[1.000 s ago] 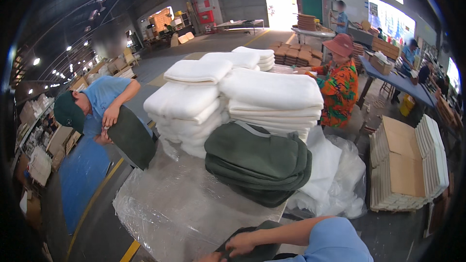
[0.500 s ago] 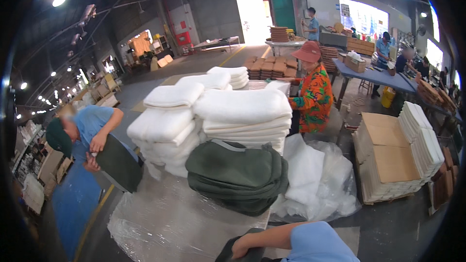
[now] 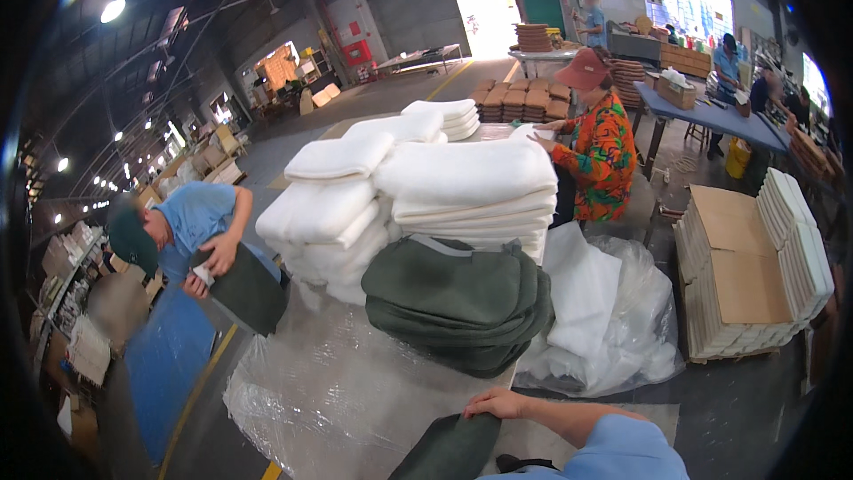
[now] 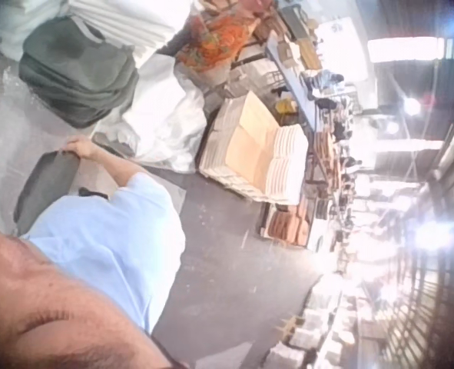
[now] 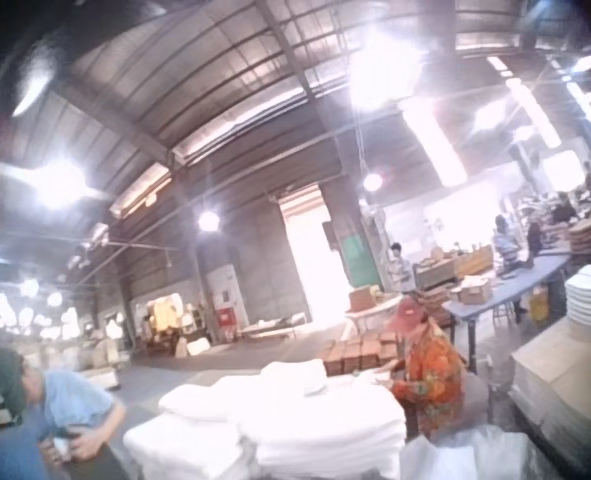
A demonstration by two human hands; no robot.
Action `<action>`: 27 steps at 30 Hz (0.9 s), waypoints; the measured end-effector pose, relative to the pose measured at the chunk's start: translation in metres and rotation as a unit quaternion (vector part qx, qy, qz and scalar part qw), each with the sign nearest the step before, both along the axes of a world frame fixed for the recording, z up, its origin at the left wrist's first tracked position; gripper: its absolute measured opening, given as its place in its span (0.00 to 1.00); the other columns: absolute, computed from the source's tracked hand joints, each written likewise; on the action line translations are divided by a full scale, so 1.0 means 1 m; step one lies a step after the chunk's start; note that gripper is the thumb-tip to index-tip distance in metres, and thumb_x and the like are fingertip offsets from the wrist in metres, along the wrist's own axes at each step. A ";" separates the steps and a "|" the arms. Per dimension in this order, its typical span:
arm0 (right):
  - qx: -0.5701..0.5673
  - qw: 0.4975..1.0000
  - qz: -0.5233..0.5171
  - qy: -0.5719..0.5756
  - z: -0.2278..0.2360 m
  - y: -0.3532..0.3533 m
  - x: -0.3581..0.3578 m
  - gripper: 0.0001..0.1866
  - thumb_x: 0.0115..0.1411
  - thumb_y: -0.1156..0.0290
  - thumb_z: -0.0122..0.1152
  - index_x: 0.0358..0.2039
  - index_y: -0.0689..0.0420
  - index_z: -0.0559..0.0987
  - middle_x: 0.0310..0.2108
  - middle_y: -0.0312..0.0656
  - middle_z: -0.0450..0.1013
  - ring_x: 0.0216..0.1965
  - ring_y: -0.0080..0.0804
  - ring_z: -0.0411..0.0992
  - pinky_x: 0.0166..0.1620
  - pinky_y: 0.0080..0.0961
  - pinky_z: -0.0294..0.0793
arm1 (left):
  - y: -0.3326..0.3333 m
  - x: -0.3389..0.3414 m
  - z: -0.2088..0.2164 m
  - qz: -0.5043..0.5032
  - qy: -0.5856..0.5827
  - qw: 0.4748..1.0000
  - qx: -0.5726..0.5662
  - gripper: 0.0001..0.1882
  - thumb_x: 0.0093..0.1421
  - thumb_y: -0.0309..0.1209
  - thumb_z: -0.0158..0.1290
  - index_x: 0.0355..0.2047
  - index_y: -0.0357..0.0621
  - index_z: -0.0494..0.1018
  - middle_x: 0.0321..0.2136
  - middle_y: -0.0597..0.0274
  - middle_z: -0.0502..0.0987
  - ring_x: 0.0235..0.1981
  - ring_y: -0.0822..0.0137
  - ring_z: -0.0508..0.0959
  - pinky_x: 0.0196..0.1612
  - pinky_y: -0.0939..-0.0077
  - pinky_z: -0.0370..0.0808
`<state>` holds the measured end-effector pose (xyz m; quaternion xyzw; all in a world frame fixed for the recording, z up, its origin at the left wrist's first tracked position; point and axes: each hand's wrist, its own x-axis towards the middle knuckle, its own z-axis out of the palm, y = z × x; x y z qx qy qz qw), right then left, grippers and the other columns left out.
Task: The person folds green and white cushion covers on a plastic-wrapped table in a warehouse. They repeatedly pick up covers, fold them, and place them into stacks. Another worker performs similar folding nearby.
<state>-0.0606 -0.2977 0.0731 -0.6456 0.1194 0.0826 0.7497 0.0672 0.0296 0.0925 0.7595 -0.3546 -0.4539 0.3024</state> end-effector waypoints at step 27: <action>0.211 0.933 -0.292 -0.007 -0.022 0.019 0.014 0.33 0.74 0.47 0.51 0.32 0.69 0.85 0.37 0.53 0.83 0.45 0.42 0.81 0.55 0.35 0.77 | 0.000 -0.006 0.008 -0.024 0.017 1.000 0.002 0.35 0.77 0.54 0.41 0.71 0.40 0.62 0.67 0.37 0.68 0.69 0.44 0.68 0.71 0.56 0.63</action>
